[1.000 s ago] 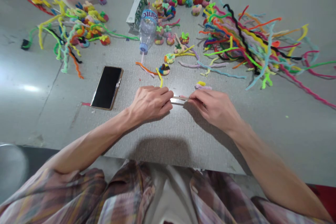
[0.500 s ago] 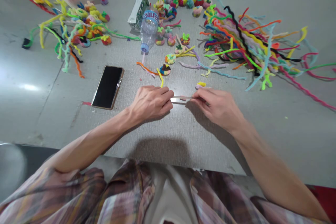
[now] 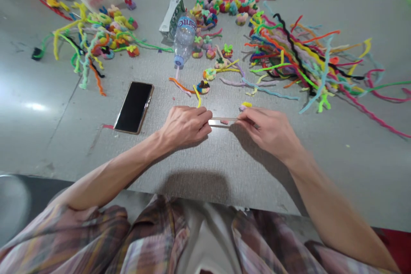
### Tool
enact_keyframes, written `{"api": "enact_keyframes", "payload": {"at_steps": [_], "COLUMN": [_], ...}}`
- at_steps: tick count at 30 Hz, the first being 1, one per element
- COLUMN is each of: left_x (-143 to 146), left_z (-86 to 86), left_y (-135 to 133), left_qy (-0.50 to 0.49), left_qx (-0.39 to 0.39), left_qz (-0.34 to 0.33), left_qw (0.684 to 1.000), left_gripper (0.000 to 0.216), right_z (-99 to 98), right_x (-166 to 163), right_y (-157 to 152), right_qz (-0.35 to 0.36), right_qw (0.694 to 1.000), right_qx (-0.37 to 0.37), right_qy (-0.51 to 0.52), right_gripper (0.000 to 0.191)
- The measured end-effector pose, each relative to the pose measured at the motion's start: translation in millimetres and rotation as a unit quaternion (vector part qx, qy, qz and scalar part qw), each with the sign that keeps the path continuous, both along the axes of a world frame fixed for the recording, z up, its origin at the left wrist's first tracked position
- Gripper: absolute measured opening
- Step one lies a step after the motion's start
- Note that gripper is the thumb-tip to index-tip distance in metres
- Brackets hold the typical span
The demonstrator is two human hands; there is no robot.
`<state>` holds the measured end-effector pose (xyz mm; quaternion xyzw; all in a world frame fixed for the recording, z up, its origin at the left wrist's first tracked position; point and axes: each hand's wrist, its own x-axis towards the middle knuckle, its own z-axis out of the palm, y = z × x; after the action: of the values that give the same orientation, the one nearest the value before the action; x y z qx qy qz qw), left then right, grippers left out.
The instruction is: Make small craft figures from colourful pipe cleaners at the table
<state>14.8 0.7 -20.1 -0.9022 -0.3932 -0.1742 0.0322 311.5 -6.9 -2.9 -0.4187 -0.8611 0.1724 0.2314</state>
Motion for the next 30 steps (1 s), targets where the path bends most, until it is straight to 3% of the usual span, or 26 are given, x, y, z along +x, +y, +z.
{"api": "enact_keyframes", "payload": {"at_steps": [30], "left_x": [-1.1], "left_z": [-2.1], "left_y": [1.3], "left_qy": [-0.008], "left_qx": [-0.043], "left_qz": [0.036], "left_qw": [0.998], "left_gripper": [0.028], "right_z": [-4.4], "right_x": [15.5], "right_y": [5.7], "right_qz": [-0.01], "right_qw": [0.999], "right_qx": [0.04], "right_qy": [-0.011], "right_gripper": [0.019]}}
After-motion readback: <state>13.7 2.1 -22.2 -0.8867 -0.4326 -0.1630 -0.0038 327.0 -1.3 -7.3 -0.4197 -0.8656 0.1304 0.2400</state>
